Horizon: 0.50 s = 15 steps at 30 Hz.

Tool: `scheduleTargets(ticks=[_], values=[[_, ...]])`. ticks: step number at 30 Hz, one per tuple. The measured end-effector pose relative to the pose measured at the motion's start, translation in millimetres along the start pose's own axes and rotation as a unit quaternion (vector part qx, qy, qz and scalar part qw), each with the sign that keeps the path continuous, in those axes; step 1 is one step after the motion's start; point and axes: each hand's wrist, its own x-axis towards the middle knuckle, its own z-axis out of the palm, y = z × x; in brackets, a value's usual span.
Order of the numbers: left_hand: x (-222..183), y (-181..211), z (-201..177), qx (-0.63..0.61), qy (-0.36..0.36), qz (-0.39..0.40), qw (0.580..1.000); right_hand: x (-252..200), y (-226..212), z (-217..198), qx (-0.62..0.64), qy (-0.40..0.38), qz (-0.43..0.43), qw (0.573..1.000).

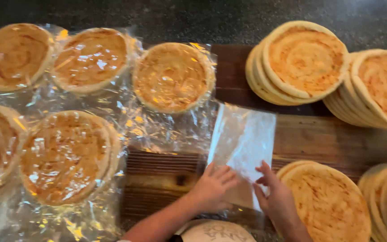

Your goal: The person places several pizza crusts individually into plastic bags by hand and then sets the bagged crusts on a wooden surface.

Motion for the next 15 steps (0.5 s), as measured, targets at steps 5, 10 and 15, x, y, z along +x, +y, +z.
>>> scheduleTargets(ticks=[5,10,15], values=[[-15.4,11.9,36.7,0.018,0.059,0.041,0.997,-5.5,-29.4,-65.5,0.081,0.087,0.044,0.992],[3.2,8.6,43.3,-0.025,0.128,0.018,0.991,-40.4,-60.3,-90.2,0.327,-0.387,-0.021,0.862],[38.4,40.0,5.9,-0.159,0.107,-0.019,0.981,-85.0,-25.8,42.1,0.284,-0.233,0.155,0.917]])
